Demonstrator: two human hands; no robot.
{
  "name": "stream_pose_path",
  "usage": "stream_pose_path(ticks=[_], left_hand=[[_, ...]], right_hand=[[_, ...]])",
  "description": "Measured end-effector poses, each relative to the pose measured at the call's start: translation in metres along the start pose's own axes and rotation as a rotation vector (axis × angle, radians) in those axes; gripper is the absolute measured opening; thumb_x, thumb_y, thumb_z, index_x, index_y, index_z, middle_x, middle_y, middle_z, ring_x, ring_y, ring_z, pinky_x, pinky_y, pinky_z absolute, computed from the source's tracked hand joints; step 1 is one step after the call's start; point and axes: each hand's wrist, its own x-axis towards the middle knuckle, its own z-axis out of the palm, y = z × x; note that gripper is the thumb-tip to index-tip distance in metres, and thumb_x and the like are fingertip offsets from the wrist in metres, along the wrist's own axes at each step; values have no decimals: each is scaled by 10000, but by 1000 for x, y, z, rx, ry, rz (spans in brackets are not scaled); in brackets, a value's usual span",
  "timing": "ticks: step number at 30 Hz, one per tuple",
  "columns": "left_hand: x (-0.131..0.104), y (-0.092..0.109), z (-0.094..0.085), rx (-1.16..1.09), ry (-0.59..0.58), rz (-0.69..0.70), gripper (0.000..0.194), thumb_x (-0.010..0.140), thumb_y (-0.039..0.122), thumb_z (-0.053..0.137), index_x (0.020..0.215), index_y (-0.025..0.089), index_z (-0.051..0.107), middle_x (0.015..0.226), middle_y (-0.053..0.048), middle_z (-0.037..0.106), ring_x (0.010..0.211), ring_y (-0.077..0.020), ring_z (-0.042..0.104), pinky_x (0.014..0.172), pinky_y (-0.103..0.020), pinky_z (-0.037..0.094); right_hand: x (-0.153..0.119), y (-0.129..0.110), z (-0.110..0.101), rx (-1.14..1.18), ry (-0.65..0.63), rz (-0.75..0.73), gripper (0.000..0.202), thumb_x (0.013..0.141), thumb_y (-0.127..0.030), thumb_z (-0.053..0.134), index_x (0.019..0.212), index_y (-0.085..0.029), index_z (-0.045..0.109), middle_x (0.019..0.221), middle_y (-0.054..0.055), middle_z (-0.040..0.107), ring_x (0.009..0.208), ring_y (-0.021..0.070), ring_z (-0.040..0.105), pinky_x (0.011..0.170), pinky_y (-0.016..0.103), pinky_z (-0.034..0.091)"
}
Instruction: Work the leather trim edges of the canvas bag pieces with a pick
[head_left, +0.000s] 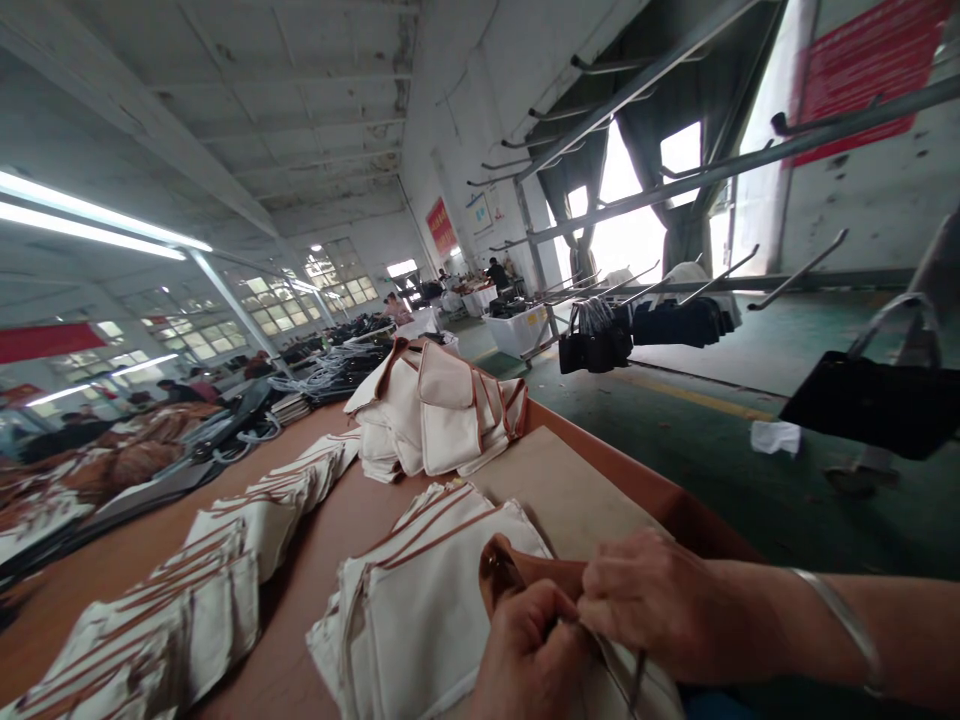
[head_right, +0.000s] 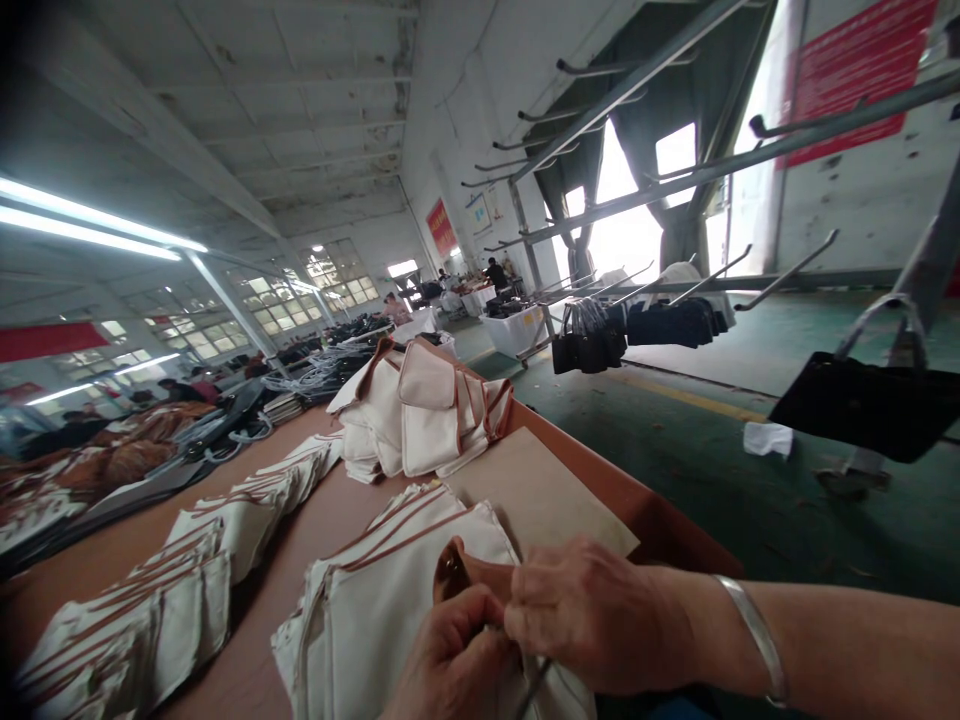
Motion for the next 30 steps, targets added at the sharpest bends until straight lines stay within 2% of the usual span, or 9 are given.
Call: stream_pose_path(ticks=[6, 10, 15, 17, 18, 21, 23, 26, 30], left_hand=[[-5, -1, -4, -285, -111, 15, 360, 669, 467, 726, 659, 169, 524, 638, 23, 466, 620, -112, 343, 579, -248, 263], [0, -8, -5, -372, -131, -46, 546, 653, 664, 733, 630, 169, 504, 573, 52, 390, 560, -86, 296, 537, -239, 211], [-1, -4, -7, -330, -187, -20, 546, 667, 645, 763, 655, 160, 511, 575, 54, 425, 543, -67, 269, 520, -236, 169], [-5, 4, -10, -288, -203, 4, 527, 702, 639, 737, 682, 158, 522, 605, 44, 436, 558, -74, 284, 528, -238, 184], [-7, 8, -13, -244, -197, 26, 520, 719, 640, 719, 686, 160, 522, 618, 38, 439, 568, -80, 299, 536, -238, 197], [-14, 21, -22, -49, -142, 123, 484, 789, 623, 647, 681, 167, 526, 655, 16, 462, 614, -110, 366, 571, -246, 257], [-18, 27, -28, 103, -119, 181, 427, 840, 563, 605, 685, 171, 533, 683, 7, 472, 648, -127, 401, 597, -250, 293], [-20, 30, -34, 270, -103, 244, 340, 877, 467, 573, 700, 178, 534, 694, 13, 471, 644, -126, 418, 598, -244, 311], [-20, 28, -34, 312, -61, 314, 298, 883, 413, 578, 697, 184, 538, 680, 24, 481, 611, -109, 417, 571, -230, 308]], right_hand=[[-15, 8, -1, -220, 48, -320, 289, 942, -196, 481, 1098, -51, 676, 925, 137, 719, 759, 214, 631, 646, 333, 449], [-16, 11, -2, -293, 39, -346, 287, 922, -250, 535, 1104, -92, 690, 980, 136, 734, 806, 219, 667, 602, 339, 448], [-13, 11, -2, -302, 167, -371, 241, 921, -248, 515, 1058, -128, 672, 900, 102, 726, 717, 188, 651, 517, 317, 387], [-15, 7, -2, -176, 201, -298, 239, 931, -215, 479, 1088, -112, 625, 865, 93, 701, 691, 178, 628, 530, 305, 387], [-16, 4, -3, -57, 203, -192, 246, 941, -207, 461, 1128, -113, 591, 871, 85, 687, 709, 173, 622, 569, 297, 411], [-15, -3, -9, 389, 204, 301, 239, 1003, -255, 403, 1192, -157, 511, 945, 54, 636, 816, 145, 591, 752, 270, 458], [-11, -4, -17, 623, 147, 513, 229, 1035, -332, 371, 1054, -175, 536, 867, 9, 573, 761, 119, 529, 729, 234, 442], [-2, 1, -28, 778, 12, 561, 362, 1032, -414, 382, 769, -179, 461, 712, -42, 417, 639, 93, 393, 590, 210, 353], [9, 5, -36, 821, -114, 499, 396, 1002, -386, 446, 674, -166, 424, 675, -47, 364, 612, 83, 343, 564, 220, 300]])
